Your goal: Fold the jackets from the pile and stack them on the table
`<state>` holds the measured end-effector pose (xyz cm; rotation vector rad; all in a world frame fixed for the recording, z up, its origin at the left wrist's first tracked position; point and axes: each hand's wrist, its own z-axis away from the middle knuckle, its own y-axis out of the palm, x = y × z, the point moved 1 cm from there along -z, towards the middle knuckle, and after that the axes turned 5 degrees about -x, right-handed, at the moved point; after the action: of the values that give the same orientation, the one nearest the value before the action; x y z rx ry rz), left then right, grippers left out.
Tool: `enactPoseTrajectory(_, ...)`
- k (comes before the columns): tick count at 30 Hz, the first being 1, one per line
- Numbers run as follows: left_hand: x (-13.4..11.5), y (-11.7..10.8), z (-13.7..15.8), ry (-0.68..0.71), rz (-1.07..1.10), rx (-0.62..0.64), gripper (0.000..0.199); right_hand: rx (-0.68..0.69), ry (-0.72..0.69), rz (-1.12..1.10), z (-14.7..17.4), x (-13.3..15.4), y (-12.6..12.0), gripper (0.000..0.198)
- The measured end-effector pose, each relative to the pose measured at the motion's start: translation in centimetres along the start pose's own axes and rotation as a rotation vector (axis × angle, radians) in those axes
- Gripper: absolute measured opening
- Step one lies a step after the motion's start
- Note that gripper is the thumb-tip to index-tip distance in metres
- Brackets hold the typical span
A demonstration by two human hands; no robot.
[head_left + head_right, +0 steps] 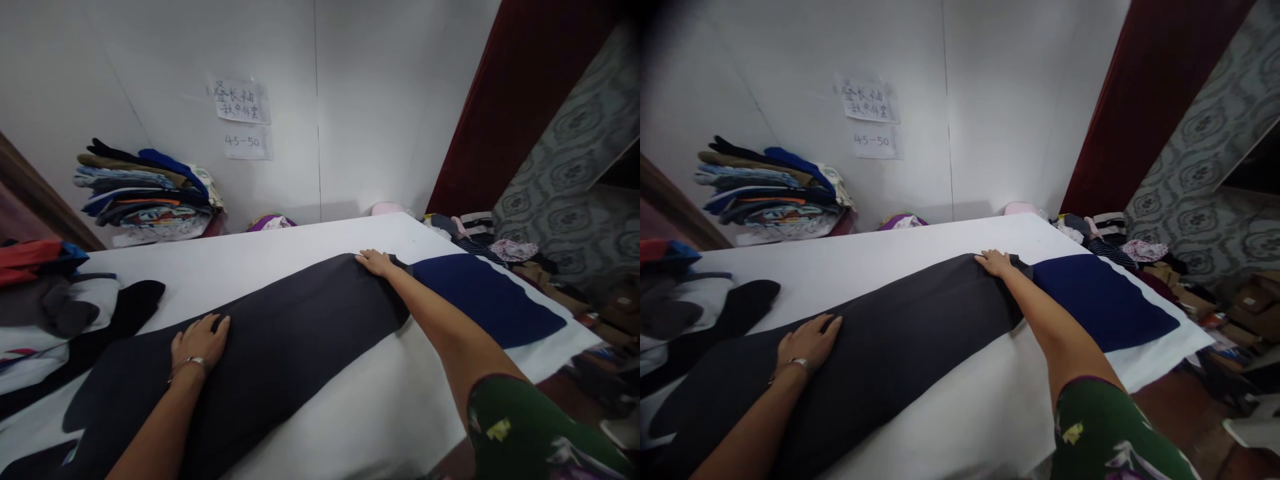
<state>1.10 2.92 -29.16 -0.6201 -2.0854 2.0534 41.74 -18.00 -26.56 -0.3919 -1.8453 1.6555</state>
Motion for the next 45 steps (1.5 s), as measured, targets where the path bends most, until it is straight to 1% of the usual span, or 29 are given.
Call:
enactPoseTrajectory(1,0.0,0.0,0.0,0.002,0.002,-0.007,0.056,-0.046,-0.050,-0.004,1.0,1.0,0.0,0.065)
enactPoseTrajectory(3,0.0,0.1,-0.1,0.006,0.005,-0.019,0.057,-0.110,-0.215,-0.011,3.1,3.0,0.9,0.066)
enactPoseTrajectory(5,0.0,0.1,-0.1,0.004,0.008,-0.023,0.059,-0.082,-0.359,-0.008,5.0,4.5,2.4,0.066)
enactPoseTrajectory(6,0.0,0.2,0.0,0.002,0.009,-0.020,0.059,-0.048,-0.388,0.002,5.7,5.0,3.2,0.067)
enactPoseTrajectory(8,0.0,0.2,0.1,-0.001,0.014,-0.009,0.058,0.004,-0.381,0.021,6.4,5.4,4.4,0.067)
enactPoseTrajectory(10,0.0,0.3,0.2,0.001,0.023,-0.016,0.056,0.017,-0.354,0.026,6.4,5.4,4.9,0.067)
enactPoseTrajectory(12,0.0,0.3,0.3,0.004,0.035,-0.038,0.054,0.046,-0.332,-0.002,6.2,5.3,4.6,0.065)
enactPoseTrajectory(15,-0.1,0.3,0.4,-0.001,0.044,-0.056,0.053,0.091,-0.300,-0.125,6.5,5.1,3.4,0.058)
enactPoseTrajectory(17,-0.2,0.1,0.5,-0.007,0.044,-0.051,0.054,0.043,-0.295,-0.198,7.4,4.6,2.7,0.051)
enactPoseTrajectory(20,-0.4,-0.1,0.7,-0.008,0.038,-0.023,0.056,-0.142,-0.282,-0.230,9.4,2.5,1.9,0.040)
enactPoseTrajectory(22,-0.5,-0.2,0.8,-0.003,0.033,-0.011,0.058,-0.308,-0.213,-0.277,11.1,0.0,1.6,0.037)
enactPoseTrajectory(23,-0.6,-0.2,0.8,0.000,0.032,-0.013,0.058,-0.393,-0.151,-0.319,12.0,-1.4,1.5,0.037)
enactPoseTrajectory(25,-0.6,-0.1,0.7,0.003,0.036,-0.023,0.057,-0.525,0.021,-0.417,13.9,-4.2,1.5,0.036)
enactPoseTrajectory(26,-0.6,-0.1,0.7,0.003,0.043,-0.025,0.056,-0.555,0.126,-0.474,14.9,-5.5,1.7,0.036)
enactPoseTrajectory(28,-0.5,0.0,0.6,0.002,0.069,-0.029,0.054,-0.547,0.329,-0.588,16.8,-7.2,2.3,0.039)
enactPoseTrajectory(29,-0.5,-0.1,0.6,0.002,0.088,-0.031,0.054,-0.524,0.404,-0.635,17.5,-7.5,2.7,0.042)
enactPoseTrajectory(31,-0.4,-0.3,0.8,0.004,0.140,-0.068,0.052,-0.471,0.491,-0.733,18.4,-7.5,3.2,0.050)
enactPoseTrajectory(32,-0.4,-0.4,1.0,0.015,0.168,-0.111,0.050,-0.451,0.514,-0.788,18.6,-7.1,3.3,0.054)
enactPoseTrajectory(35,-0.6,-1.1,1.9,0.120,0.231,-0.272,0.043,-0.386,0.549,-0.968,18.4,-5.6,3.2,0.062)
enactPoseTrajectory(37,-1.1,-1.6,2.7,0.232,0.266,-0.318,0.041,-0.345,0.562,-1.013,18.1,-4.6,2.9,0.068)
enactPoseTrajectory(39,-2.1,-1.9,3.8,0.385,0.318,-0.283,0.041,-0.310,0.570,-1.015,17.8,-3.8,2.7,0.074)
enactPoseTrajectory(41,-3.5,-2.2,5.3,0.580,0.370,-0.207,0.043,-0.306,0.571,-1.041,17.6,-3.3,2.7,0.078)
enactPoseTrajectory(43,-5.4,-2.2,7.3,0.782,0.391,-0.122,0.047,-0.346,0.558,-1.103,17.4,-3.0,2.7,0.078)
enactPoseTrajectory(45,-7.2,-1.9,9.5,0.945,0.367,-0.058,0.052,-0.409,0.543,-1.191,17.1,-2.7,2.7,0.075)
